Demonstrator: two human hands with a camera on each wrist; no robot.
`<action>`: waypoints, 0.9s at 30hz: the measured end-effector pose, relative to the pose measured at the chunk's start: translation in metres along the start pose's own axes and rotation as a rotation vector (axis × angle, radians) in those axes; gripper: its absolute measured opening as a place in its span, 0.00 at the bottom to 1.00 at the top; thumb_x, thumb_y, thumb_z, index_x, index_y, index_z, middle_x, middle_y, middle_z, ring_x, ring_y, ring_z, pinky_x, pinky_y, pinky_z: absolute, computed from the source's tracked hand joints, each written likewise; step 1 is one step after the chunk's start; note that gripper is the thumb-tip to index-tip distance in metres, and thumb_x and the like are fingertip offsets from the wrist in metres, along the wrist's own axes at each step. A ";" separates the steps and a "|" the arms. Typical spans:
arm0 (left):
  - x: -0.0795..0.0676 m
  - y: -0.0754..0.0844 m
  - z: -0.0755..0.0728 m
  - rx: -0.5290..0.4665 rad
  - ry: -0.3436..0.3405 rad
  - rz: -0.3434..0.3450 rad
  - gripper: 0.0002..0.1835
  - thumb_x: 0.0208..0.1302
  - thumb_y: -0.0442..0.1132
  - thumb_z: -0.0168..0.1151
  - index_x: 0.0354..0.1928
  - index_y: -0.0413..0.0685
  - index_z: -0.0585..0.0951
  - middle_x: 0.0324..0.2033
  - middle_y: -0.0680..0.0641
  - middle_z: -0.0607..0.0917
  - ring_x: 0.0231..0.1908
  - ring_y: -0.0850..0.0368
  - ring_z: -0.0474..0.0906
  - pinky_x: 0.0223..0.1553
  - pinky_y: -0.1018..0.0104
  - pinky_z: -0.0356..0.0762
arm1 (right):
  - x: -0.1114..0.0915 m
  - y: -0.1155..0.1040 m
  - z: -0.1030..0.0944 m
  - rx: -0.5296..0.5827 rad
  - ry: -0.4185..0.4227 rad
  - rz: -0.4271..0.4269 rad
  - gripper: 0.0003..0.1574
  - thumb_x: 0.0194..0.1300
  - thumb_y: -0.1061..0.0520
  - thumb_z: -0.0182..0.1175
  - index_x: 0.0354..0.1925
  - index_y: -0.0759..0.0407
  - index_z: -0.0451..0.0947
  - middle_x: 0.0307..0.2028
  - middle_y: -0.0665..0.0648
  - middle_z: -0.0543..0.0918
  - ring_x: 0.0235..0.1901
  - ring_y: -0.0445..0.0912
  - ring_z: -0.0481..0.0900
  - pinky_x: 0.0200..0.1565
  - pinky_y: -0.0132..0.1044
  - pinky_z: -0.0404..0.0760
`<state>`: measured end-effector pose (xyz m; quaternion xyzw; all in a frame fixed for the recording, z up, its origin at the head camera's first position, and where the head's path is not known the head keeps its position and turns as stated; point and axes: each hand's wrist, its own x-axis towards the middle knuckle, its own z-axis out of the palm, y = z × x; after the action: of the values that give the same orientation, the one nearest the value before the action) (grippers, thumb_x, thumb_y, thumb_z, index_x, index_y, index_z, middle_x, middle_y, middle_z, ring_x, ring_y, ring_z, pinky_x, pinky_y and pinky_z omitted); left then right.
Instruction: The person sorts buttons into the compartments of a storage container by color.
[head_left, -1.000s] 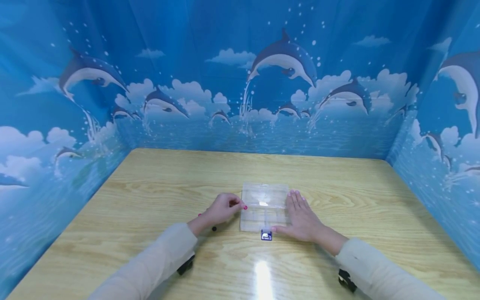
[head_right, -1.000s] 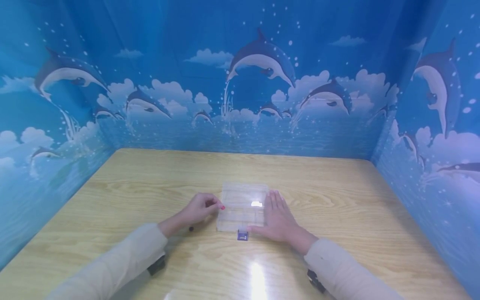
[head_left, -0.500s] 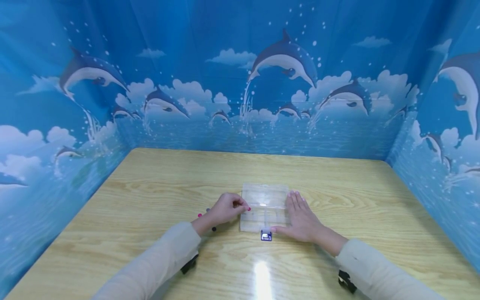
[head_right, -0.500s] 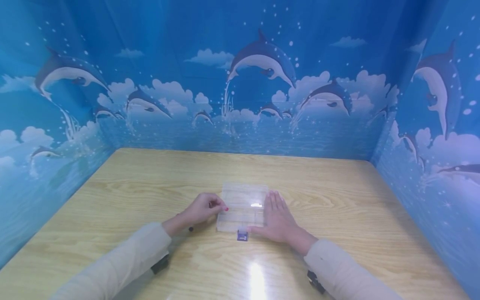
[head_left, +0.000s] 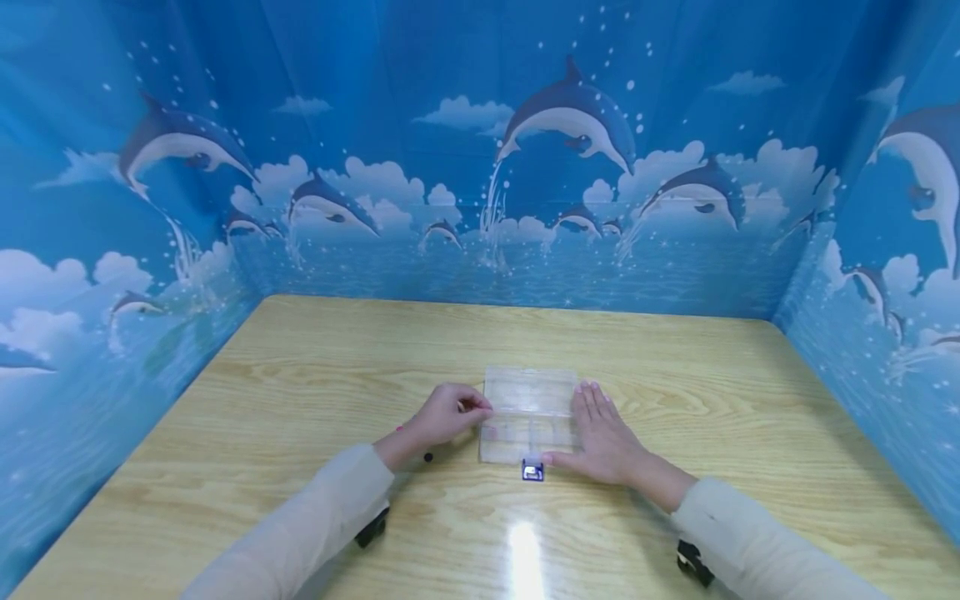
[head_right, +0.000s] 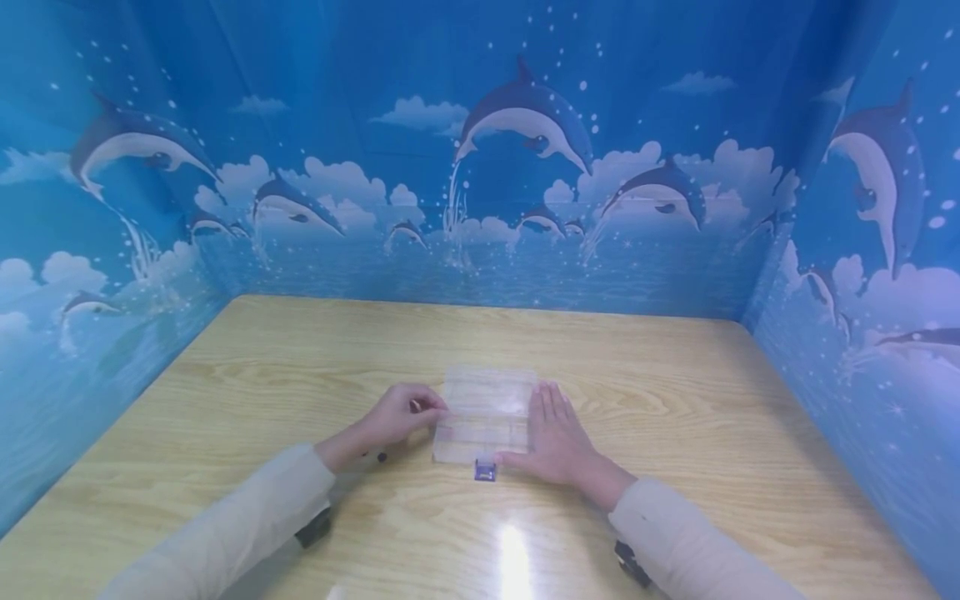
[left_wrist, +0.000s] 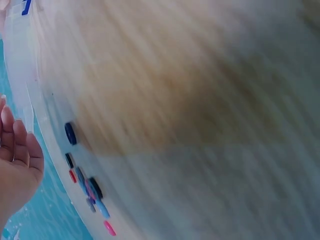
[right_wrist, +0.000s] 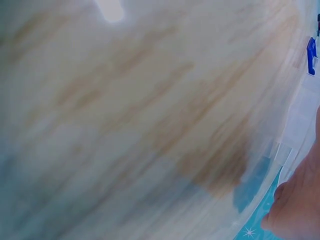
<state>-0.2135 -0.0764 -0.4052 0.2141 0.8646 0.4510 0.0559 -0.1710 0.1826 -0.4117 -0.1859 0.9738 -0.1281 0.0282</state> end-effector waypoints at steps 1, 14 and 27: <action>0.000 -0.001 -0.001 0.005 -0.001 0.002 0.03 0.58 0.35 0.63 0.33 0.43 0.83 0.28 0.49 0.83 0.29 0.63 0.74 0.33 0.75 0.75 | 0.000 0.000 0.000 0.003 0.001 -0.001 0.69 0.54 0.26 0.52 0.67 0.77 0.42 0.69 0.75 0.43 0.70 0.66 0.39 0.68 0.56 0.46; -0.006 -0.010 -0.012 0.006 -0.021 0.053 0.08 0.59 0.38 0.62 0.38 0.42 0.84 0.31 0.48 0.84 0.32 0.63 0.75 0.33 0.75 0.75 | 0.000 0.001 0.001 0.020 0.001 0.000 0.69 0.54 0.26 0.53 0.67 0.77 0.42 0.69 0.75 0.42 0.70 0.66 0.38 0.69 0.56 0.45; -0.018 -0.016 -0.021 -0.005 -0.024 0.083 0.10 0.60 0.38 0.62 0.39 0.40 0.83 0.32 0.46 0.84 0.31 0.66 0.75 0.31 0.75 0.73 | 0.000 0.002 0.001 0.014 0.003 -0.003 0.68 0.55 0.26 0.52 0.68 0.76 0.42 0.69 0.74 0.43 0.70 0.66 0.39 0.69 0.56 0.45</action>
<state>-0.2088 -0.1077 -0.4071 0.2549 0.8532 0.4524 0.0480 -0.1713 0.1840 -0.4136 -0.1872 0.9725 -0.1354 0.0281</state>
